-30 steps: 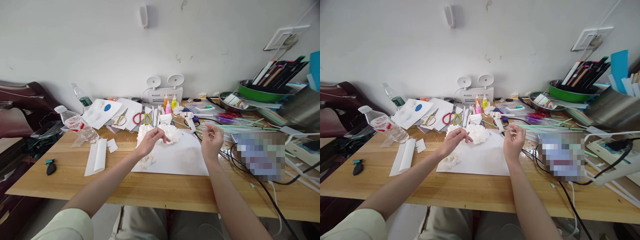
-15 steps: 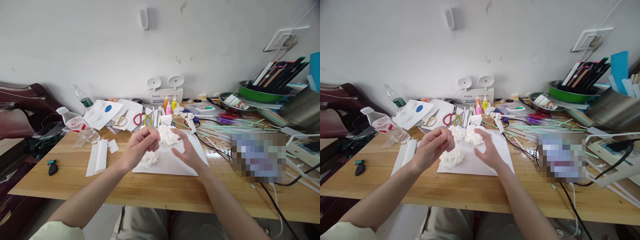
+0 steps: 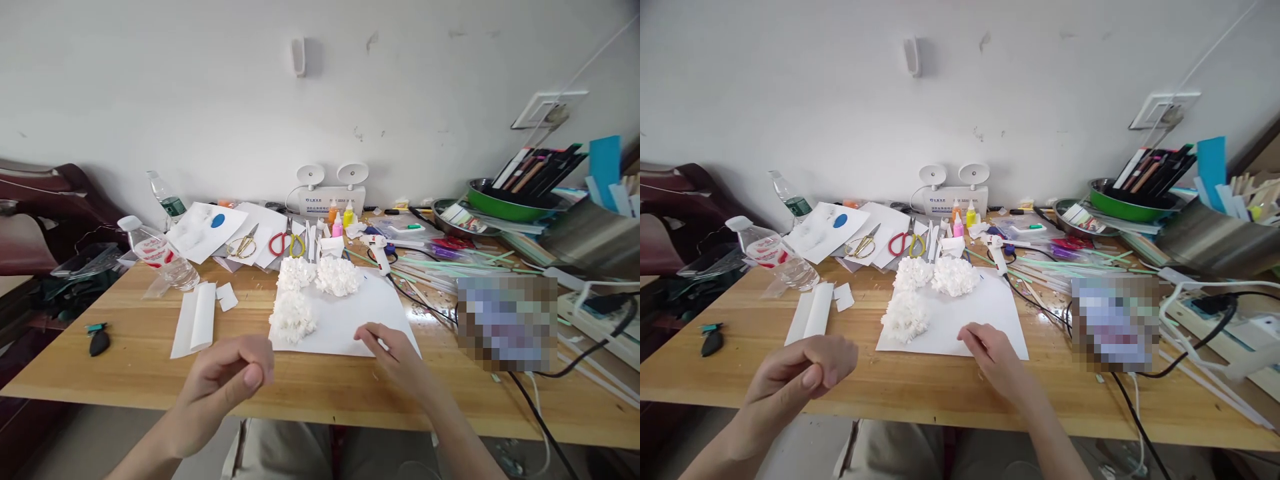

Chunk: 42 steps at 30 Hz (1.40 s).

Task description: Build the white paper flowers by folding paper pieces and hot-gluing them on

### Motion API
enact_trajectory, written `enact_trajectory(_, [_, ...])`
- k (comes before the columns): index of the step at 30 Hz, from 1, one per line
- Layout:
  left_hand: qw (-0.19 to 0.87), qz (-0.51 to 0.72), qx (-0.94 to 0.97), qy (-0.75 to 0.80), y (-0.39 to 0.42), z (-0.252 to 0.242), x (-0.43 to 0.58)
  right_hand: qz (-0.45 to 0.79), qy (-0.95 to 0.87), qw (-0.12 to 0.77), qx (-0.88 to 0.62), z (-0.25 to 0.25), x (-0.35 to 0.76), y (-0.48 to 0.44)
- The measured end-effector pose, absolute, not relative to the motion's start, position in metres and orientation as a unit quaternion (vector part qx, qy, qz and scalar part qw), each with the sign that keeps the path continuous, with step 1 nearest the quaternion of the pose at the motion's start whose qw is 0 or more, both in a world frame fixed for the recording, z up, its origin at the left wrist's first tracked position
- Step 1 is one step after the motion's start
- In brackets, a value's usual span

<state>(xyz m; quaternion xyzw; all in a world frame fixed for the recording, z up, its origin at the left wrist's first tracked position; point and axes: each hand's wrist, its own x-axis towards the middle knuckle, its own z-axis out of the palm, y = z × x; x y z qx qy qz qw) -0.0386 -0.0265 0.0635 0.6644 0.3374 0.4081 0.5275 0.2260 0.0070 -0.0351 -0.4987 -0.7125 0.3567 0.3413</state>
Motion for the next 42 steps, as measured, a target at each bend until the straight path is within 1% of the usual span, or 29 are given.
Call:
enact_trajectory(4, [0.532,0.437,0.643,0.336,-0.046,0.05,-0.044,0.388,-0.663,0.374,-0.52,-0.033,0.22,-0.02])
enact_trajectory(8, [0.542,0.435,0.646,0.316,-0.063,0.043,-0.038,0.404,-0.704,0.415,-0.411,-0.029,0.172,-0.027])
enact_trajectory(12, [0.519,0.408,0.689,0.299,-0.071,0.049,-0.03,0.396,-0.794,0.36,-0.288,-0.027,0.119,-0.016])
enact_trajectory(14, [0.499,0.389,0.727,0.269,-0.072,0.054,-0.029,0.384,-0.817,0.335,-0.269,-0.03,0.105,-0.009])
enact_trajectory(17, [0.47,0.38,0.757,0.251,-0.074,0.055,-0.033,0.363,-0.823,0.313,-0.306,-0.036,0.106,-0.006])
enact_trajectory(22, [0.433,0.387,0.749,0.319,-0.073,0.039,-0.046,0.316,-0.809,0.281,-0.407,-0.039,0.141,-0.014])
enact_trajectory(26, [0.413,0.411,0.739,0.338,-0.063,0.027,-0.045,0.315,-0.806,0.267,-0.424,-0.035,0.168,-0.025])
enact_trajectory(31, [0.398,0.387,0.741,0.379,-0.039,0.015,-0.023,0.308,-0.785,0.297,-0.448,-0.039,0.192,-0.038])
enact_trajectory(36, [0.372,0.342,0.764,0.401,-0.015,-0.01,0.014,0.29,-0.774,0.33,-0.457,-0.043,0.202,-0.046])
enact_trajectory(39, [0.328,0.293,0.812,0.385,-0.005,-0.023,0.032,0.291,-0.771,0.348,-0.447,-0.041,0.205,-0.049])
enact_trajectory(42, [0.311,0.229,0.835,0.391,-0.001,-0.029,0.041,0.279,-0.756,0.376,-0.458,-0.04,0.21,-0.051])
